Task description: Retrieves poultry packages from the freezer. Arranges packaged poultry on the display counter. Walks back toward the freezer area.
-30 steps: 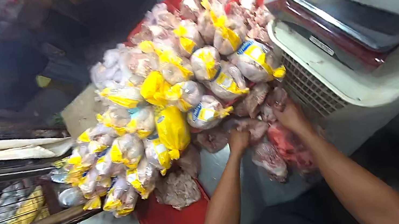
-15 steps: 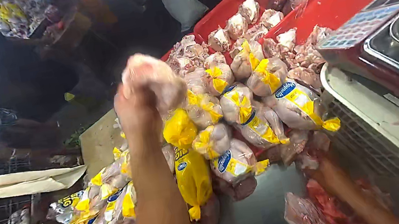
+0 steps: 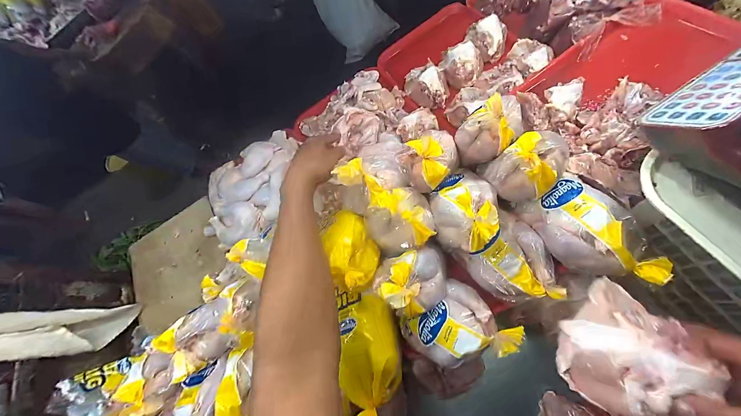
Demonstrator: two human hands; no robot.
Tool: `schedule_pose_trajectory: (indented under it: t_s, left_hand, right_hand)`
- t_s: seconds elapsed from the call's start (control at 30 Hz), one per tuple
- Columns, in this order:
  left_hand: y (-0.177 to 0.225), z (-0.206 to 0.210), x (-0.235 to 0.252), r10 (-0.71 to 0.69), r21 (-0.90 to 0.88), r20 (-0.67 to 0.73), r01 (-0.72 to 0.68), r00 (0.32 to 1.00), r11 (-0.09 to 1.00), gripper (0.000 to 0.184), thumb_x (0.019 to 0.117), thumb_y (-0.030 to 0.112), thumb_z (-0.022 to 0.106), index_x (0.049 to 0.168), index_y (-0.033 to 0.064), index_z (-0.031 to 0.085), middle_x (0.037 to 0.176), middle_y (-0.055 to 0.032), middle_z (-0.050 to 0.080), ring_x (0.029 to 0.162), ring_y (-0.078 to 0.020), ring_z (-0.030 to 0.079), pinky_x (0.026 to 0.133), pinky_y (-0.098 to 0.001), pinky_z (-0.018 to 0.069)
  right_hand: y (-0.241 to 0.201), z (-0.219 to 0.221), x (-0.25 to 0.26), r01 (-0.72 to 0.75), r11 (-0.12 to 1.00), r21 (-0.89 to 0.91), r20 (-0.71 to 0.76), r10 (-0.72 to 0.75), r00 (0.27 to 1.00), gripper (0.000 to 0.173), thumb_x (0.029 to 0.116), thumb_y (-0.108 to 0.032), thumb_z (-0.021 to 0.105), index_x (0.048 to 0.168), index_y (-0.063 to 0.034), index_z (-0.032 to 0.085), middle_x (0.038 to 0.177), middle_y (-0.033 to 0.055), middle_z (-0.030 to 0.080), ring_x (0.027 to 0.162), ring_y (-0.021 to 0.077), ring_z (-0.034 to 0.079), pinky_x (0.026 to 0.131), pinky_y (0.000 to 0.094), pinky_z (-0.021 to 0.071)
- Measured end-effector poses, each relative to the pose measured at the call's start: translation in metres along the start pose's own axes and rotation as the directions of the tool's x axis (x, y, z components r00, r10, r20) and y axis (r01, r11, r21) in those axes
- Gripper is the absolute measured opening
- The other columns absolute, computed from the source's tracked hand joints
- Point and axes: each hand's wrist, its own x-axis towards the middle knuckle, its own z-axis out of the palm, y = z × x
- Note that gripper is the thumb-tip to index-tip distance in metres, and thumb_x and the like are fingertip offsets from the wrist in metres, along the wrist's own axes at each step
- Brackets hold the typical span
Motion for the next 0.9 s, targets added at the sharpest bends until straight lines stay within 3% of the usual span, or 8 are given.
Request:
schedule_pose_trajectory:
  t_s: [0.1,0.17,0.23,0.4,0.5,0.6,0.77,0.9]
  left_hand:
    - [0.016,-0.004,-0.093,-0.015,-0.359,-0.125,-0.031,0.992,0.933,0.044,0.1061,0.019,0.05,0.15,0.013,0.052,0.14,-0.015,0.061,0.12,-0.0284,0.065,0.098,-0.0519,0.0541]
    - [0.022,-0.003,-0.164,-0.028,-0.677,-0.199,-0.117,0.98,0.727,0.043,0.1089,0.02,0.044,0.151,0.0106,0.048,0.135,-0.0123,0.064,0.108,-0.0262,0.07,0.087,-0.0457,0.0604]
    - [0.034,-0.011,-0.204,0.01,-0.822,-0.264,-0.23,0.965,0.52,0.051,0.1078,0.036,0.044,0.153,0.0119,0.043,0.132,-0.0126,0.066,0.105,-0.0287,0.071,0.086,-0.048,0.0614]
    - [0.056,-0.064,-0.186,0.01,-0.589,-0.431,-0.29,0.902,0.754,0.059,0.1071,0.052,0.042,0.154,0.0167,0.046,0.137,-0.0108,0.063,0.12,-0.0237,0.065,0.099,-0.0483,0.0561]
    - [0.007,-0.04,-0.148,-0.05,-0.174,-0.304,-0.003,0.951,0.985,0.058,0.1051,0.051,0.048,0.146,0.0108,0.057,0.142,-0.0198,0.059,0.134,-0.0362,0.055,0.113,-0.0634,0.0403]
    - [-0.029,0.026,-0.136,-0.187,0.132,-0.182,0.212,0.965,0.968,0.062,0.1003,0.056,0.053,0.134,0.0053,0.064,0.14,-0.0289,0.058,0.128,-0.0503,0.056,0.103,-0.0759,0.041]
    - [0.003,0.022,-0.215,-0.067,0.018,-0.248,0.074,0.966,0.997,0.046,0.1049,0.045,0.052,0.135,0.0124,0.066,0.138,-0.0219,0.062,0.13,-0.0409,0.057,0.108,-0.0695,0.0403]
    - [0.069,0.091,-0.355,-0.002,-0.219,-0.276,-0.061,0.961,0.974,0.038,0.1074,0.029,0.049,0.13,0.0031,0.063,0.123,-0.0164,0.069,0.108,-0.0244,0.068,0.095,-0.0485,0.0557]
  right_hand:
    - [-0.069,0.01,0.035,0.272,0.941,0.201,-0.028,-0.272,0.962,0.058,0.0761,-0.032,0.088,0.122,-0.0047,0.065,0.101,0.007,0.074,0.087,0.0178,0.073,0.075,0.0384,0.0646]
    - [-0.125,0.037,0.081,0.422,0.898,0.12,-0.088,-0.414,0.906,0.055,0.0776,-0.052,0.084,0.114,-0.0138,0.07,0.094,0.0014,0.073,0.082,0.0135,0.071,0.071,0.0372,0.0634]
    - [-0.182,0.073,0.124,0.505,0.86,-0.079,-0.102,-0.51,0.854,0.049,0.0815,-0.044,0.081,0.117,-0.0111,0.069,0.099,0.0064,0.071,0.088,0.0178,0.07,0.077,0.045,0.0606]
    - [-0.23,0.161,0.138,0.668,0.736,0.104,0.038,-0.675,0.737,0.067,0.087,-0.021,0.079,0.145,-0.0075,0.05,0.133,0.013,0.063,0.114,0.0207,0.066,0.095,0.0442,0.0583]
    - [-0.165,0.186,0.055,0.559,0.803,0.207,0.251,-0.596,0.763,0.062,0.0948,-0.018,0.071,0.151,-0.0133,0.044,0.14,0.0092,0.059,0.089,0.0159,0.073,0.075,0.0374,0.065]
    - [-0.043,0.174,0.002,0.402,0.908,0.117,0.487,-0.406,0.774,0.054,0.0967,-0.017,0.07,0.148,-0.0137,0.052,0.144,0.0084,0.057,0.102,0.0182,0.071,0.086,0.0377,0.0632]
    - [0.144,0.12,-0.059,0.0,0.961,-0.275,0.211,0.061,0.976,0.045,0.0962,-0.03,0.069,0.137,-0.0112,0.063,0.126,0.0128,0.069,0.108,0.0261,0.07,0.096,0.0504,0.0578]
    - [0.186,0.123,-0.085,0.051,0.868,-0.494,0.081,-0.012,0.997,0.051,0.0933,-0.032,0.071,0.137,-0.0077,0.063,0.137,0.0173,0.063,0.126,0.0329,0.062,0.107,0.0556,0.0495]
